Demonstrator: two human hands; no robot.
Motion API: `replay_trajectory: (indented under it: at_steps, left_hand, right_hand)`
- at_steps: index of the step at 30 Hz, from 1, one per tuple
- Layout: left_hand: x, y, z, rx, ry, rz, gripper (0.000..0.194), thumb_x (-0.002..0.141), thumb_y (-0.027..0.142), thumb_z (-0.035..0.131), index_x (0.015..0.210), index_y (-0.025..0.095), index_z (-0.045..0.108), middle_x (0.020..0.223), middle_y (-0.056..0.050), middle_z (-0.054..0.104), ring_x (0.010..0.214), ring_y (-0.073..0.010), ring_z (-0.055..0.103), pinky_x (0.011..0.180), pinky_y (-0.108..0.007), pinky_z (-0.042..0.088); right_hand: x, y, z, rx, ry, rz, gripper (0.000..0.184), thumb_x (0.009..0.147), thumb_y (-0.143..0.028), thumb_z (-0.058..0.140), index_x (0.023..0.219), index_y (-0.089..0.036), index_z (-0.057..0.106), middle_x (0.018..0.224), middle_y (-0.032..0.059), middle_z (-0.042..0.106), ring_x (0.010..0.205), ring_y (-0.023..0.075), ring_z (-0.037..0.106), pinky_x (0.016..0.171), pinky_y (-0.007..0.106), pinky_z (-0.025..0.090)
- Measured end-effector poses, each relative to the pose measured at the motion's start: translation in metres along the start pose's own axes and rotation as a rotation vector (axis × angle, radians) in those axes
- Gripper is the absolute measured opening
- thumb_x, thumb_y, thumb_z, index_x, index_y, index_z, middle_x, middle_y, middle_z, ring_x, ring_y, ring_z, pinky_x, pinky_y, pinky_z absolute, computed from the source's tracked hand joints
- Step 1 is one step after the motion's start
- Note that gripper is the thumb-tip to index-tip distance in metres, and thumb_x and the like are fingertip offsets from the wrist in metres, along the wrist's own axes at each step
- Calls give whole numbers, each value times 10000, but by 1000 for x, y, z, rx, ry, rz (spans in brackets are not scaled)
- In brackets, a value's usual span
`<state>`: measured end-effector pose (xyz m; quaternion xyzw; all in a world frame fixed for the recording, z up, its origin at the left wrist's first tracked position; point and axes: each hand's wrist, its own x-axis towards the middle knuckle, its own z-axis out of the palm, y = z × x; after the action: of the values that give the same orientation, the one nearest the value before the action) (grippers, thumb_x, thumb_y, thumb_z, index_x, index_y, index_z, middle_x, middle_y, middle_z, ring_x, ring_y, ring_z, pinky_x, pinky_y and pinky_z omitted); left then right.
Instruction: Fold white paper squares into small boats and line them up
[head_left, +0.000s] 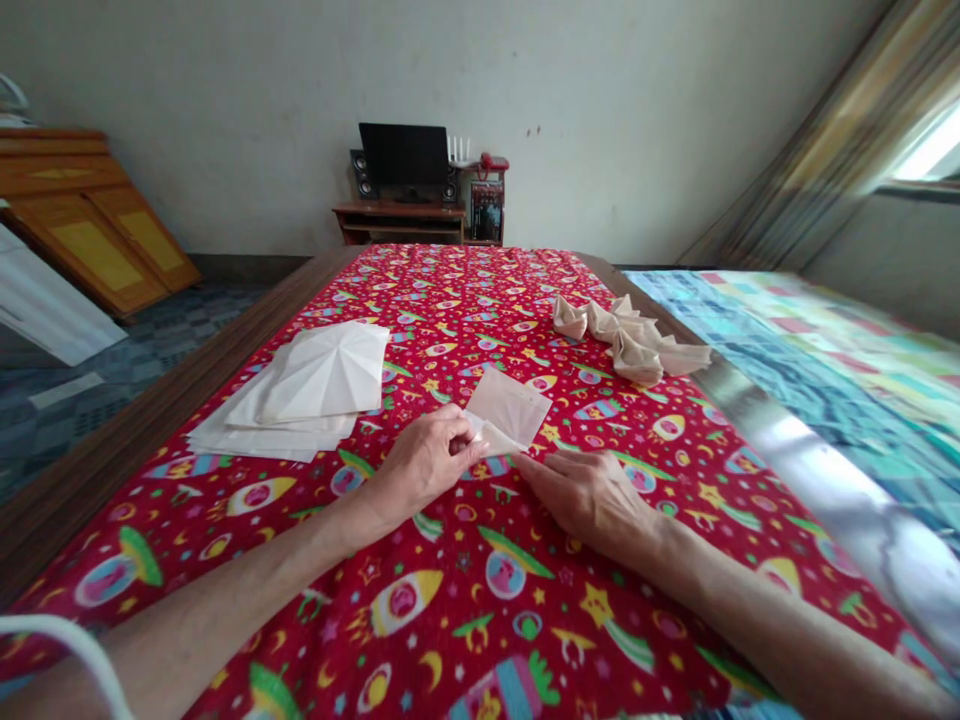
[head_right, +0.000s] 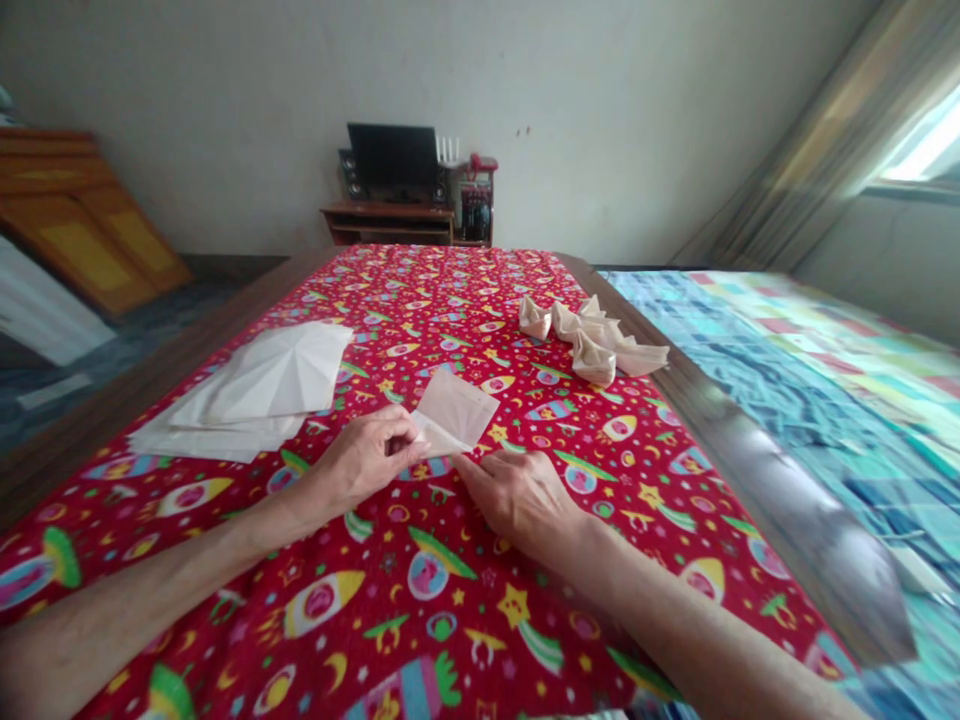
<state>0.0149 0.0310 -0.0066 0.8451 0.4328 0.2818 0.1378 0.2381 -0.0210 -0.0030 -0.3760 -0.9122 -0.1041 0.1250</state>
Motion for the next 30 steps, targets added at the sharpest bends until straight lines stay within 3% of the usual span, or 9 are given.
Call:
replay_trajectory:
  at_steps: [5, 17, 30]
  left_hand:
    - [2, 2, -1, 49, -27, 7, 232, 834, 229, 573, 618, 157, 525, 688, 15, 472, 600, -92, 460, 576, -216, 348]
    - [5, -4, 0, 48, -17, 30, 243, 809, 222, 615, 598, 162, 510, 683, 18, 470, 596, -92, 458, 569, -218, 340]
    - [9, -2, -3, 99, -60, 33, 238, 813, 184, 592, 593, 164, 503, 672, 14, 487, 597, -97, 475, 563, -224, 349]
  right_hand:
    - [-1, -1, 3, -35, -86, 62, 295, 932, -162, 385, 1176, -142, 548, 633, -5, 596, 518, 95, 483, 450, 272, 174]
    - [3, -6, -4, -37, -208, 138, 322, 959, -205, 352, 1233, -155, 513, 688, 14, 636, 535, 103, 527, 444, 275, 168]
    - [5, -7, -3, 2, -212, 165, 310, 949, -199, 373, 1212, -149, 529, 740, 35, 670, 553, 116, 565, 452, 280, 204]
